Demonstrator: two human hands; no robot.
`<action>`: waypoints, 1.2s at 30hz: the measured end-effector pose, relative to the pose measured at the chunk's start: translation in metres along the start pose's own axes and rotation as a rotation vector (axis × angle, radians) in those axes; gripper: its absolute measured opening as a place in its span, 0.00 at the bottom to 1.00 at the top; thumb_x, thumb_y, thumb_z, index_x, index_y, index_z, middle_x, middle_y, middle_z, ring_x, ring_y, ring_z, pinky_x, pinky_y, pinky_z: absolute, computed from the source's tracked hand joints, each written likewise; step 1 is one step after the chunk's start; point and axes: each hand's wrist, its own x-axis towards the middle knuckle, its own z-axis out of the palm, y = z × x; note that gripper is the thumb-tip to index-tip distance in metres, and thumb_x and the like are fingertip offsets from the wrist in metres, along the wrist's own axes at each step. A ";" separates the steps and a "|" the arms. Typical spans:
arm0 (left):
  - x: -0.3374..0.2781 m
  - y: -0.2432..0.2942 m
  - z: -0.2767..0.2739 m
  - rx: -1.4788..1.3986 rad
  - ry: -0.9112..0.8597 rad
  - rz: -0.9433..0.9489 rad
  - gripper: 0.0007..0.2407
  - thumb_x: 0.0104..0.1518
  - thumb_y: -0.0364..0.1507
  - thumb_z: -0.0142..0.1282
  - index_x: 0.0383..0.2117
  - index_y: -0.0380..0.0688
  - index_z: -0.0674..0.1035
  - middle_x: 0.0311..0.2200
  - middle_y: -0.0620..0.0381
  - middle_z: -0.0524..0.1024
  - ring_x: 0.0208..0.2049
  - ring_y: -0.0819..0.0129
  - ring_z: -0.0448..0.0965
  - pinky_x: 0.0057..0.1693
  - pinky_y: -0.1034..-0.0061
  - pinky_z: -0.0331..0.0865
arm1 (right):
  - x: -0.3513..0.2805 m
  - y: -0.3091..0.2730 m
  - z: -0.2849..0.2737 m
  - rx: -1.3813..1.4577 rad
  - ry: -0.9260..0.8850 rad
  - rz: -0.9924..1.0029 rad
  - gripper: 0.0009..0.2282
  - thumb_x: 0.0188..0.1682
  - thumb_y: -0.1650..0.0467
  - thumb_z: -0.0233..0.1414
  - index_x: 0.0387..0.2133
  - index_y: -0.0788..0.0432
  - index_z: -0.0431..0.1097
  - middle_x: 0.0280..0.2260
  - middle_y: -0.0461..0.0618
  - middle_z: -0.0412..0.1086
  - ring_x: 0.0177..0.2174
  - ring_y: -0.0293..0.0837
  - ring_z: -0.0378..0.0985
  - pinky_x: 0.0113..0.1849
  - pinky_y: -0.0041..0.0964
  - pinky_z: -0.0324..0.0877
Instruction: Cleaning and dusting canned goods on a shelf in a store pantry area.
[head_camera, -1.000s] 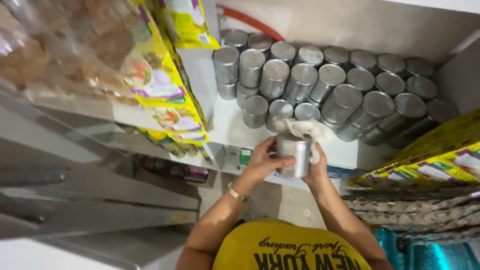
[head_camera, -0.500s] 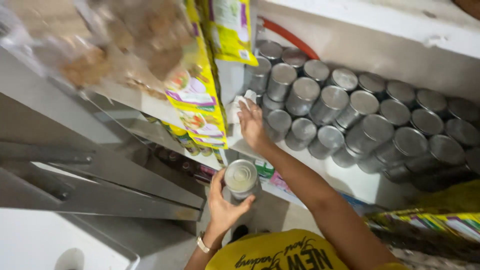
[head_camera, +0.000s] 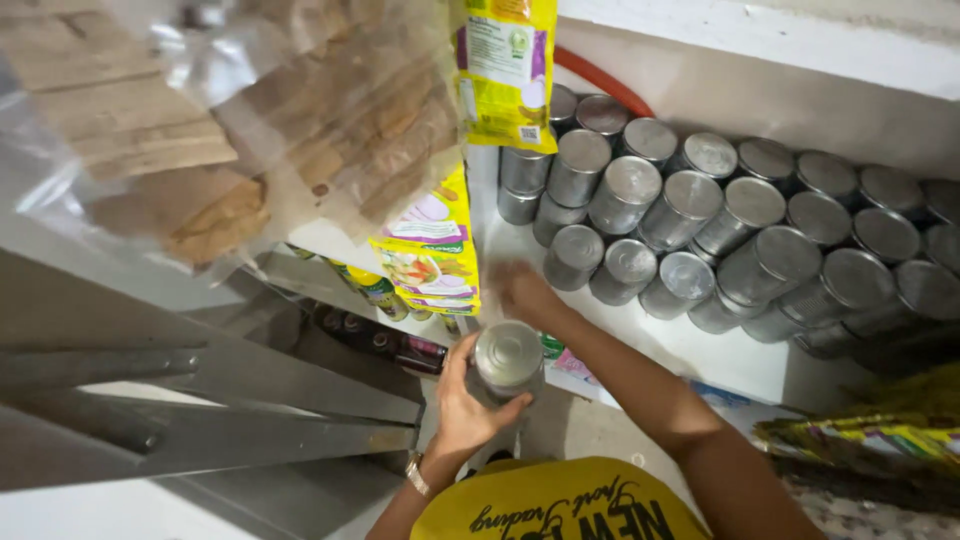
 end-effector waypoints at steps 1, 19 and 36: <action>0.005 -0.001 0.004 -0.005 -0.011 -0.001 0.40 0.34 0.32 0.78 0.58 0.34 0.68 0.54 0.41 0.72 0.55 0.50 0.75 0.60 0.62 0.70 | -0.019 0.005 -0.008 0.001 0.000 0.013 0.16 0.45 0.72 0.52 0.48 0.56 0.73 0.59 0.54 0.66 0.59 0.59 0.68 0.61 0.59 0.60; 0.116 -0.110 0.127 0.091 0.228 -0.087 0.45 0.39 0.30 0.75 0.66 0.30 0.57 0.58 0.35 0.68 0.59 0.41 0.70 0.65 0.58 0.63 | -0.291 -0.085 -0.127 -0.145 0.322 0.550 0.18 0.46 0.78 0.51 0.51 0.60 0.71 0.62 0.58 0.64 0.59 0.61 0.65 0.63 0.57 0.55; -0.023 -0.029 0.054 0.212 0.123 0.076 0.36 0.47 0.32 0.64 0.63 0.26 0.61 0.62 0.29 0.63 0.65 0.37 0.61 0.69 0.52 0.55 | -0.272 -0.162 -0.206 0.114 0.639 0.592 0.19 0.45 0.78 0.53 0.51 0.55 0.73 0.53 0.56 0.70 0.52 0.56 0.74 0.50 0.42 0.71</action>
